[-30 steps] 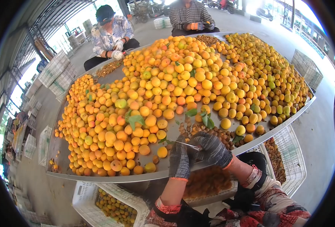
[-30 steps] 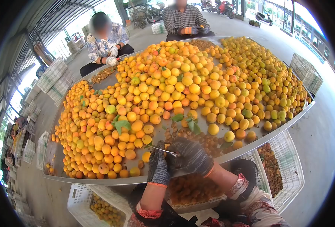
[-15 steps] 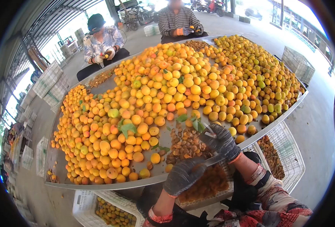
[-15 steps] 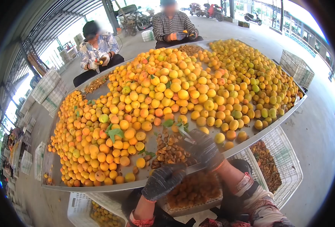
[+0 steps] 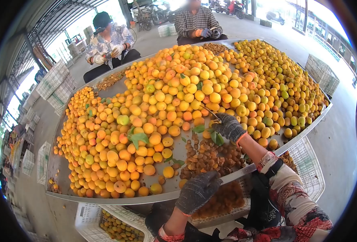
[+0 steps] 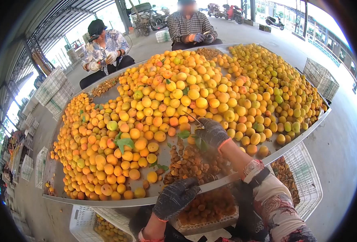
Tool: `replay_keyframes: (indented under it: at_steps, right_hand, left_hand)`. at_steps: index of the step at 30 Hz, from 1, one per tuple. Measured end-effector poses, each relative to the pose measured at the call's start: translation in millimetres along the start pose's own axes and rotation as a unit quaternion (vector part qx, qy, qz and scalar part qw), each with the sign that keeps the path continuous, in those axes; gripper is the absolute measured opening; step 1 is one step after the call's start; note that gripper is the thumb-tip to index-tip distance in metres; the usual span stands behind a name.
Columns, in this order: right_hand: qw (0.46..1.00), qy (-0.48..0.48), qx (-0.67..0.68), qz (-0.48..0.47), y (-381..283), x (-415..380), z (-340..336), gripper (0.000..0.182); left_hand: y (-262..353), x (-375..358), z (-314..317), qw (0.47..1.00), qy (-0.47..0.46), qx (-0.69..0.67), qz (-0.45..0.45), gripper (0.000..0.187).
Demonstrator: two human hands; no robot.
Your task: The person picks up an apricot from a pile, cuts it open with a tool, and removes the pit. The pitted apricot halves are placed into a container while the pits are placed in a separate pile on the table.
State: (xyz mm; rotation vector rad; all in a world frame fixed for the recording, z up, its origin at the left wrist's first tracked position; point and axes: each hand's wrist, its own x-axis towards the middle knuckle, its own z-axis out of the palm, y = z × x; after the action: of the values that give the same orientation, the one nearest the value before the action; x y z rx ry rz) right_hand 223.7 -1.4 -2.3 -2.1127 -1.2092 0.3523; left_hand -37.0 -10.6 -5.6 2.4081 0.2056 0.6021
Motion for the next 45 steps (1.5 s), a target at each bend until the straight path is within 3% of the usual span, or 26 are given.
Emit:
replay_keyframes:
  at_steps: [3, 7, 11, 13, 15, 17, 18, 19, 21, 23, 25, 26, 27, 28, 29, 30, 31, 32, 33, 34, 35, 37, 39, 41, 43, 45]
  right_hand:
    - [0.986, -0.149, 0.062, 0.048, -25.3, 0.7, -10.1, 0.037]
    - [0.989, -0.068, -0.024, -0.131, -1.8, -8.1, 17.0, 0.024]
    - [0.983, -0.052, 0.174, -0.007, -1.5, -7.0, 7.4, 0.020]
    - [0.881, -0.058, 0.440, 0.166, -4.2, -12.7, -14.8, 0.023]
    - [0.851, -0.031, 0.498, 0.163, 7.6, -13.2, -18.6, 0.019]
    - [0.761, -0.163, 0.614, 0.133, 11.9, -18.9, -32.6, 0.016]
    - [0.844, -0.146, 0.512, 0.067, 19.0, -19.7, -30.4, 0.016]
    - [0.844, -0.146, 0.513, 0.066, 16.6, -25.5, -33.5, 0.016]
    - [0.648, -0.264, 0.704, 0.122, 7.3, -40.2, -41.3, 0.017]
    - [0.702, -0.190, 0.681, 0.086, -5.6, -48.8, -28.5, 0.019]
    - [0.554, -0.273, 0.786, 0.004, -20.1, -58.5, -24.0, 0.020]
    - [0.692, -0.160, 0.701, 0.059, -46.5, -76.9, -37.7, 0.022]
    - [0.690, -0.161, 0.703, 0.059, -46.1, -77.0, -31.4, 0.022]
    - [0.752, -0.152, 0.635, -0.094, -42.7, -74.4, -22.2, 0.022]
    - [0.790, -0.138, 0.546, -0.244, -39.8, -70.5, -13.5, 0.021]
    - [0.630, -0.246, 0.732, -0.082, -39.5, -66.1, -6.1, 0.020]
    - [0.630, -0.245, 0.732, -0.082, -39.4, -65.4, -8.6, 0.020]
    - [0.703, -0.210, 0.679, -0.029, -38.6, -63.8, -13.6, 0.021]
    - [0.767, -0.174, 0.617, 0.024, -36.9, -63.2, -17.5, 0.022]
    - [0.624, -0.211, 0.749, 0.069, -33.4, -64.0, -16.8, 0.026]
    - [0.625, -0.210, 0.749, 0.068, -34.1, -65.2, -12.9, 0.026]
    - [0.727, -0.077, 0.673, 0.113, -41.3, -66.1, -4.3, 0.034]
    - [0.707, -0.122, 0.685, 0.126, -56.0, -73.6, -22.6, 0.039]
    - [0.848, -0.156, 0.497, 0.095, -78.5, -81.2, -39.4, 0.039]
    - [0.849, -0.192, 0.480, 0.111, -79.2, -83.8, -43.9, 0.035]
    - [0.923, -0.235, 0.294, 0.082, -72.6, -85.3, -41.1, 0.030]
  left_hand:
    - [-2.5, 1.2, -2.6, 0.998, 0.016, 0.026, 0.046, 0.025]
    - [0.7, -0.1, -0.1, 0.999, -0.010, -0.012, -0.052, 0.028]
    - [2.2, 4.0, -1.4, 0.996, 0.016, -0.060, -0.066, 0.026]
    - [0.2, 6.1, -2.8, 0.996, 0.043, -0.077, -0.010, 0.026]
    - [0.6, 7.2, 0.9, 0.986, 0.047, -0.127, -0.096, 0.026]
    - [6.0, 12.0, 0.4, 0.967, 0.050, -0.174, -0.182, 0.027]
    - [9.8, 17.1, -1.8, 0.940, 0.076, -0.232, -0.238, 0.028]
    - [13.4, 19.9, -3.1, 0.906, 0.102, -0.289, -0.293, 0.030]
    - [-3.9, 20.6, 8.2, 0.901, 0.138, -0.303, -0.278, 0.031]
    - [-25.6, 20.6, 21.0, 0.893, 0.176, -0.316, -0.266, 0.033]
    - [-38.6, 23.1, 27.5, 0.666, 0.153, -0.643, -0.345, 0.038]
    - [-28.7, 27.5, 23.1, 0.667, 0.154, -0.641, -0.347, 0.038]
    - [-14.5, 32.1, 17.1, 0.772, 0.126, -0.553, -0.288, 0.040]
    - [-6.5, 33.8, 12.4, 0.859, 0.095, -0.451, -0.223, 0.042]
    - [-10.7, 31.2, 11.7, 0.860, 0.095, -0.449, -0.224, 0.042]
    - [-18.1, 27.7, 12.2, 0.960, 0.123, -0.233, -0.093, 0.042]
    - [-18.9, 27.4, 9.8, 0.989, 0.141, 0.001, 0.046, 0.043]
    - [-16.2, 27.4, 8.5, 0.989, 0.141, 0.001, 0.047, 0.043]
    - [-10.1, 27.5, 7.0, 0.968, 0.120, -0.212, -0.065, 0.042]
    - [-3.3, 28.5, 4.6, 0.889, 0.091, -0.413, -0.173, 0.042]
    - [0.9, 29.0, 4.4, 0.889, 0.091, -0.414, -0.172, 0.042]
    - [5.4, 28.6, 4.4, 0.746, 0.135, -0.598, -0.262, 0.045]
    - [3.7, 29.9, 1.2, 0.761, 0.160, -0.573, -0.257, 0.046]
    - [1.3, 31.0, -0.4, 0.777, 0.185, -0.548, -0.249, 0.046]
    - [-0.8, 32.0, 1.2, 0.832, 0.234, -0.472, -0.171, 0.048]
    - [-3.9, 31.9, 4.5, 0.845, 0.231, -0.453, -0.165, 0.048]
